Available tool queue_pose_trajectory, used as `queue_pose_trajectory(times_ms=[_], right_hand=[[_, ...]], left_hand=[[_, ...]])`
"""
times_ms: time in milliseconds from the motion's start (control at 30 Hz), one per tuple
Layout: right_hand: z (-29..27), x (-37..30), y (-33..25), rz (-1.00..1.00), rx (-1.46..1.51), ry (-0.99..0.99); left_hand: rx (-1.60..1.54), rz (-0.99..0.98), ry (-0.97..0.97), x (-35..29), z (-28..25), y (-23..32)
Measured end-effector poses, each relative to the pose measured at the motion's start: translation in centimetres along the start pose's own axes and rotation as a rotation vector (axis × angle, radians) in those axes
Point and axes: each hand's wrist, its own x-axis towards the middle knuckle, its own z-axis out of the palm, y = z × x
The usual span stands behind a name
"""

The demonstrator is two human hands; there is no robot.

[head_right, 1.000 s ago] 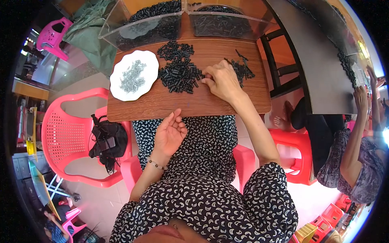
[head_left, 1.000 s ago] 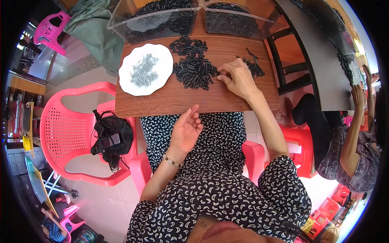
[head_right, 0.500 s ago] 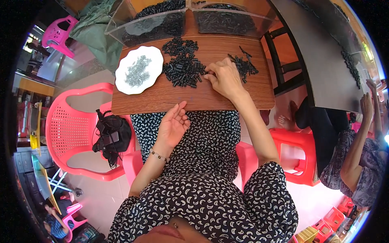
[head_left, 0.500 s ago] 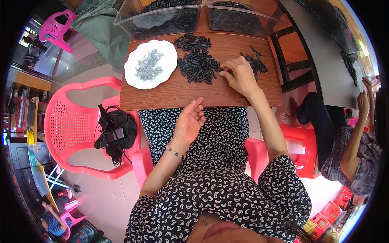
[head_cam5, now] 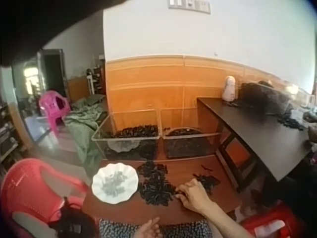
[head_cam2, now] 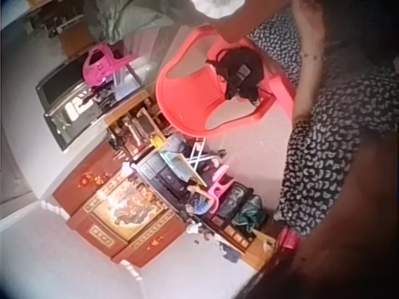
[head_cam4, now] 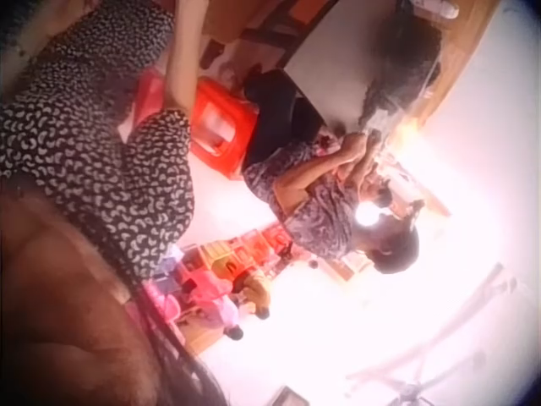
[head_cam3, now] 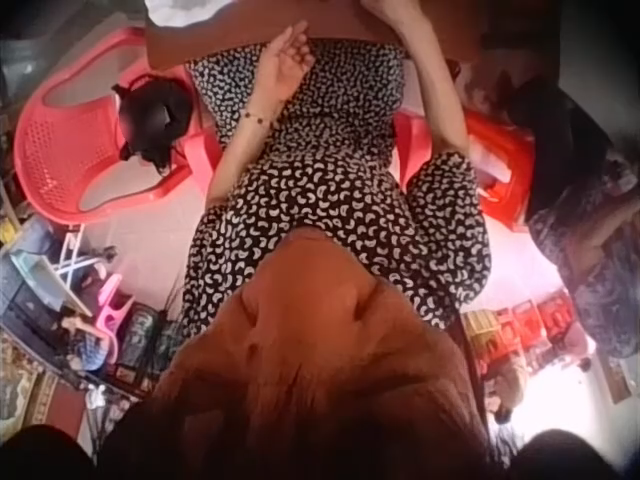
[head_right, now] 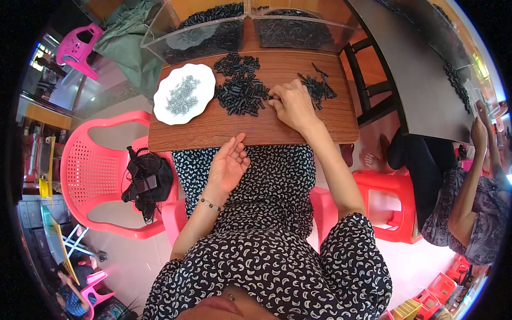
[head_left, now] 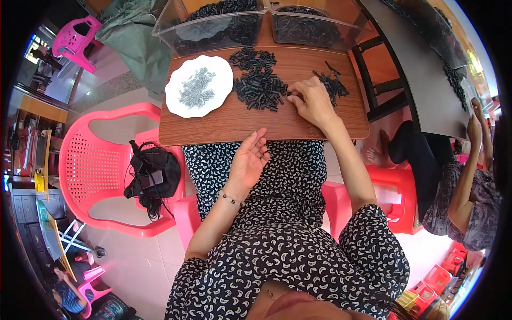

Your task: The person takes plastic parts and small springs from containers and a plate, then manually fits the springs into the plastic parts to assemble small components.

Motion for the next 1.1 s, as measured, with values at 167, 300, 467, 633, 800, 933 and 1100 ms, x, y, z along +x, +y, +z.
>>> queue_pose_trajectory(times_ms=[167, 300, 467, 633, 800, 933, 1100], right_hand=[[0.2, 0.0, 0.1, 0.006, 0.010, 0.007], [0.2, -0.1, 0.2, 0.009, 0.012, 0.007], [0.1, -0.1, 0.3, 0.003, 0.011, 0.011], [-0.5, 0.1, -0.1, 0.041, 0.035, -0.024], [-0.5, 0.8, 0.3, 0.027, 0.038, -0.037], [-0.6, 2.4, 0.1, 0.028, 0.035, -0.025], [0.1, 5.3, 1.0, 0.019, 0.023, -0.024]], left_hand=[[-0.006, 0.008, -0.006, 0.1, -0.2, -0.1], [0.000, 0.007, -0.002, 0.0, 0.0, -0.1], [-0.005, 0.010, 0.007, 0.0, 0.1, -0.2], [0.018, 0.011, -0.023, 0.1, -0.3, -0.2], [0.010, -0.004, -0.023, 0.0, -0.2, -0.1], [-0.004, -0.007, -0.032, 0.1, -0.4, -0.1], [-0.011, -0.011, -0.036, 0.0, -0.4, 0.0]])
